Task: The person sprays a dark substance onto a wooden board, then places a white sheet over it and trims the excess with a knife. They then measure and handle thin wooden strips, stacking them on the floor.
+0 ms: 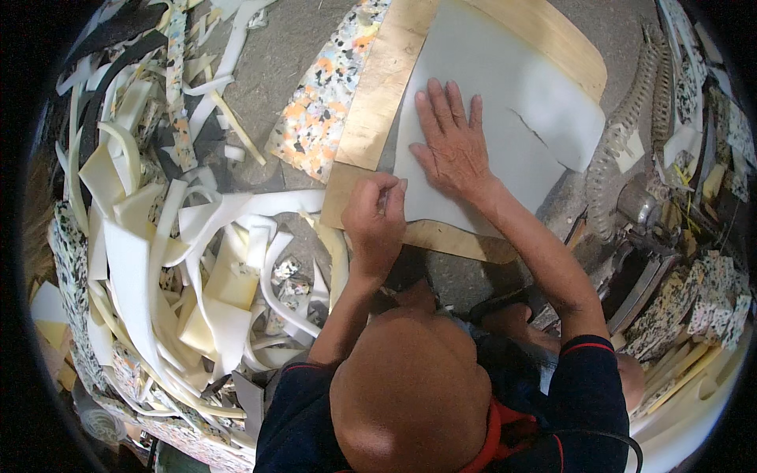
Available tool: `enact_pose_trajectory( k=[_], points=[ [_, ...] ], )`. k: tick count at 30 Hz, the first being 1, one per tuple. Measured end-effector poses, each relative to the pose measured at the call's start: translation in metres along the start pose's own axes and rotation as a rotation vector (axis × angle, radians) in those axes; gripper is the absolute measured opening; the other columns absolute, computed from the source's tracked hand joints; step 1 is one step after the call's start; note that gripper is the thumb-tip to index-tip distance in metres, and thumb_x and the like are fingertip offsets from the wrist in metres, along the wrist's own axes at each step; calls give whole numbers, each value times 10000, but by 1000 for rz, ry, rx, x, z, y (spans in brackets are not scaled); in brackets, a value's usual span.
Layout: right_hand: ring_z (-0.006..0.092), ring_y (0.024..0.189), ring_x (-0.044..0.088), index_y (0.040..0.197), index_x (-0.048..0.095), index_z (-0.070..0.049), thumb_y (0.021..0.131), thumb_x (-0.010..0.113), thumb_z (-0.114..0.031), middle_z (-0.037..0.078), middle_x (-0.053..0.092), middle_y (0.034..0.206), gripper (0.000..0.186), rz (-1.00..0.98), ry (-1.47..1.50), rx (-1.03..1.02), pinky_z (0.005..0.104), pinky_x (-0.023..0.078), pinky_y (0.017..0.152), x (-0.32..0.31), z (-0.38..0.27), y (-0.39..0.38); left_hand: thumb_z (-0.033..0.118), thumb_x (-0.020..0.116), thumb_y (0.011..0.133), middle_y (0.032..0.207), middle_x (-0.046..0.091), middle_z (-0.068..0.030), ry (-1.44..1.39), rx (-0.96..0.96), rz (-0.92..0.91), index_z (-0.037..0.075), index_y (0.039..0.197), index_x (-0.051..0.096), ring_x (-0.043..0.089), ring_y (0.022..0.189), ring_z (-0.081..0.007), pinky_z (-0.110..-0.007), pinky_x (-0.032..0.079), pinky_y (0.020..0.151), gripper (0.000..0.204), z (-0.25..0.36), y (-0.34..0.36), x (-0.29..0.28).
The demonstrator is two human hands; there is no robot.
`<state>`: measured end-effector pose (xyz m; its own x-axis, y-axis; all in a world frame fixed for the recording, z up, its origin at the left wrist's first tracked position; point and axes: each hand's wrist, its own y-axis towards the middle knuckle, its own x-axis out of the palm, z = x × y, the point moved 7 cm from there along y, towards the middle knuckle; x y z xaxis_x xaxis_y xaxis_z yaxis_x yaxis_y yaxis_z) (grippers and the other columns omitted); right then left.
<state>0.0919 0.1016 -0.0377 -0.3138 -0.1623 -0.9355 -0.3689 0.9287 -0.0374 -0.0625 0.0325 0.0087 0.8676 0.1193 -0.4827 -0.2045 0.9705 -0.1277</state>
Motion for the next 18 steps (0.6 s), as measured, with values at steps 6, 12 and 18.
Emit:
enact_pose_trajectory(
  k=[6,12,18],
  points=[
    [437,1520,200,1572,367,-184,922,650,-429,175,241,1659,750,3,-79,-10,739,139,1154,3,-3,1,24,696,907,829,642,-170,1,-15,33,-22,957,662,654,736,-293,-362,517,679,77,-13,6,-4],
    [431,1532,168,1562,394,-222,933,645,-430,156,229,1668,708,-3,-84,-32,749,159,1141,8,-3,-1,48,739,876,806,659,-152,106,32,38,-26,921,685,637,697,-252,-348,504,663,103,-20,8,-5],
    [431,1548,124,1565,401,-241,933,626,-420,149,183,1689,694,-134,-32,-201,757,121,1147,10,-23,-19,33,738,870,801,652,-172,118,104,21,-26,916,691,654,717,-299,-380,511,672,88,-18,12,-4]
  ],
)
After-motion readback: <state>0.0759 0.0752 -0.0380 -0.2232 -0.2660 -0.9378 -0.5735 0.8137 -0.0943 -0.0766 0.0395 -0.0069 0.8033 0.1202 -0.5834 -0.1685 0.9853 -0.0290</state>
